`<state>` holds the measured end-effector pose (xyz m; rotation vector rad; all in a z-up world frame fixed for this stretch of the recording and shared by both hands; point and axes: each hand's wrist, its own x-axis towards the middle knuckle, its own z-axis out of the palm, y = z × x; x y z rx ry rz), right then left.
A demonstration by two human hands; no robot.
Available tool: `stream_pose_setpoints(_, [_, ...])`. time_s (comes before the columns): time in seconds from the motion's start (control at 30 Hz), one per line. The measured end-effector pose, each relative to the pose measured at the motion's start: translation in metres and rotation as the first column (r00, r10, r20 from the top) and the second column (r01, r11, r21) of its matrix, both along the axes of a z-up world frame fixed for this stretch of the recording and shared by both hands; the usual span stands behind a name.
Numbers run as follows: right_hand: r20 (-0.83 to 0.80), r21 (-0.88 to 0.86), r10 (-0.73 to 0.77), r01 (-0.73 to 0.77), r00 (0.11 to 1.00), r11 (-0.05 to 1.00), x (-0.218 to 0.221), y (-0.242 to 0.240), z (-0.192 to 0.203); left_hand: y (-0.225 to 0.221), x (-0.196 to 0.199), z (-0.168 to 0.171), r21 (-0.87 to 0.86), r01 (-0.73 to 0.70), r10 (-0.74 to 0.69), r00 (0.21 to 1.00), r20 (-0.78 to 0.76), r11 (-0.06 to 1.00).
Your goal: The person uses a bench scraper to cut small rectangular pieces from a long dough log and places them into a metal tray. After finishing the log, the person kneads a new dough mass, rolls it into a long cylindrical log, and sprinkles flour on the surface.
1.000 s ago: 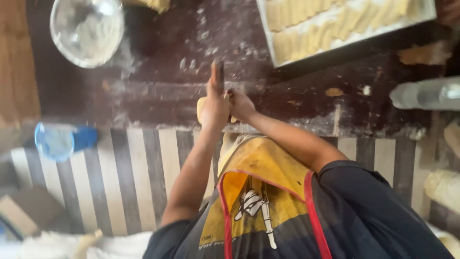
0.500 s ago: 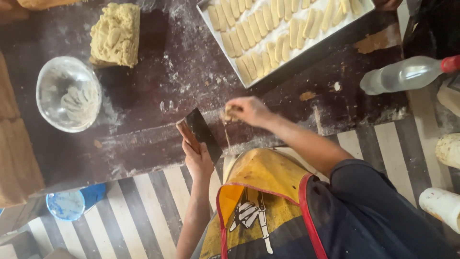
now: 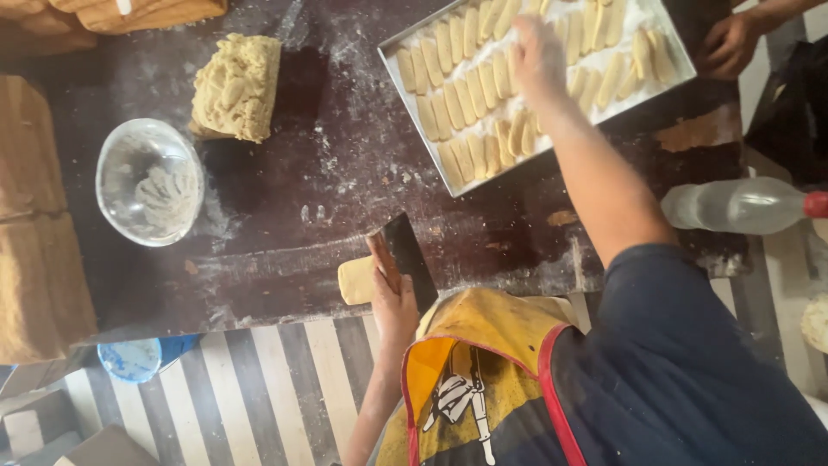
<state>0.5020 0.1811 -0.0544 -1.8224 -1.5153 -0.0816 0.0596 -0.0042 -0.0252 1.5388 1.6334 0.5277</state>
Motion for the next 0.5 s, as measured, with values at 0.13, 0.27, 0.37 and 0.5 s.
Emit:
stream_pose_setpoints(0.13, [-0.326,-0.064,0.173,-0.204,0.929,0.977,-0.101,-0.044,-0.018,-0.006,-0.012,-0.008,-0.067,-0.001,-0.001,0.999,-0.042,0.998])
stream_pose_setpoints(0.27, [-0.606,-0.174,0.243,-0.425,0.757,0.888,-0.221,-0.112,0.013,0.003,-0.040,-0.001,0.035,0.078,-0.076,0.994,-0.074,0.996])
stream_pose_setpoints(0.37, [-0.802,-0.385,0.018,-0.540,0.597,0.748,-0.279,-0.143,0.001,0.017,-0.059,0.018,0.056,0.082,-0.077,0.992,-0.099,0.995])
stream_pose_setpoints(0.5, [-0.766,-0.432,0.072,-0.596,0.638,0.677,-0.325,-0.173,-0.054,0.024,-0.091,0.003,0.011,0.091,-0.088,0.980,-0.176,0.996])
